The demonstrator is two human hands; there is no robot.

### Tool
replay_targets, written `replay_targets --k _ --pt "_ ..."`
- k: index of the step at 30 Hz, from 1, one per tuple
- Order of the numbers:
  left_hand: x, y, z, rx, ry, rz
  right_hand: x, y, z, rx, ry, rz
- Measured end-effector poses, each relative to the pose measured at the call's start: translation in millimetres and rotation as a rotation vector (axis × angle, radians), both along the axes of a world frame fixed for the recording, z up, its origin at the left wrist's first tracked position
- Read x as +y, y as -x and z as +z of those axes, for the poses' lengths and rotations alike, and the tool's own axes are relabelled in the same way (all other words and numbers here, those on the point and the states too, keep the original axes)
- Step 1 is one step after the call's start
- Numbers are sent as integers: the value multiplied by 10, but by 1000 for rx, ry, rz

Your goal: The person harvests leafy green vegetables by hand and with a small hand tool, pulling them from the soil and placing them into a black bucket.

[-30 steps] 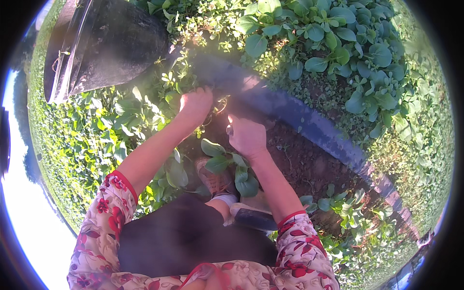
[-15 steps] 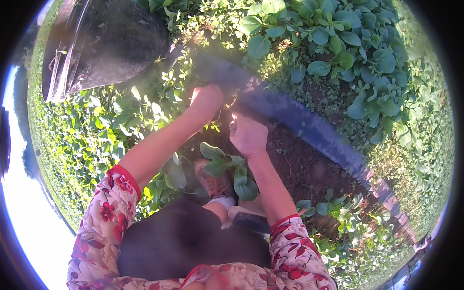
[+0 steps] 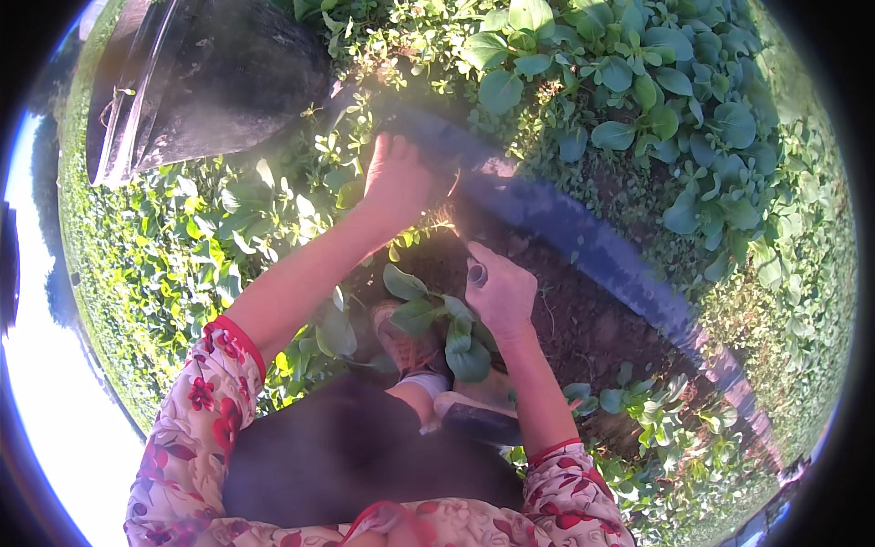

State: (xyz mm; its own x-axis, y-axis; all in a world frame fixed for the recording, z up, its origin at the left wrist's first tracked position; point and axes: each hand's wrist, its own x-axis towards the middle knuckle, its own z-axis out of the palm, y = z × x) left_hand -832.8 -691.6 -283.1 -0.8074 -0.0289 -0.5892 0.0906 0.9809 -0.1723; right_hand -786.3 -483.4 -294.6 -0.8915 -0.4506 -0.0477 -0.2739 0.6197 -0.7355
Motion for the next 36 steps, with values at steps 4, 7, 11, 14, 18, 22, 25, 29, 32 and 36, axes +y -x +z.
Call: replay_targets --k 4,7,11,14,18,22,25,29,32,36 --pt "-563 56 12 -193 114 168 -352 203 34 -3 -102 135" --pt "-728 -242 -106 -100 125 115 -483 259 114 -59 -197 184" --pt "-873 -606 -234 132 -7 168 -593 196 74 -102 -177 152" --pt "-916 -631 -268 199 -37 182 -845 151 20 -144 -93 98" --pt "-919 -542 -366 284 -49 160 -1333 222 -397 -265 19 39" --pt "-994 -647 -379 380 -81 126 -1175 135 -124 -175 -82 95" --pt "-1031 -741 -341 380 -79 125 -717 -43 73 -157 -120 14" --pt "-996 -752 -368 381 -97 138 -703 -119 -4 -159 -62 -104" --pt "-972 -706 -350 425 -105 112 -1161 93 -248 -130 -77 -131" --pt "-969 -737 -363 487 -122 74 -1217 175 -431 -90 30 -75"
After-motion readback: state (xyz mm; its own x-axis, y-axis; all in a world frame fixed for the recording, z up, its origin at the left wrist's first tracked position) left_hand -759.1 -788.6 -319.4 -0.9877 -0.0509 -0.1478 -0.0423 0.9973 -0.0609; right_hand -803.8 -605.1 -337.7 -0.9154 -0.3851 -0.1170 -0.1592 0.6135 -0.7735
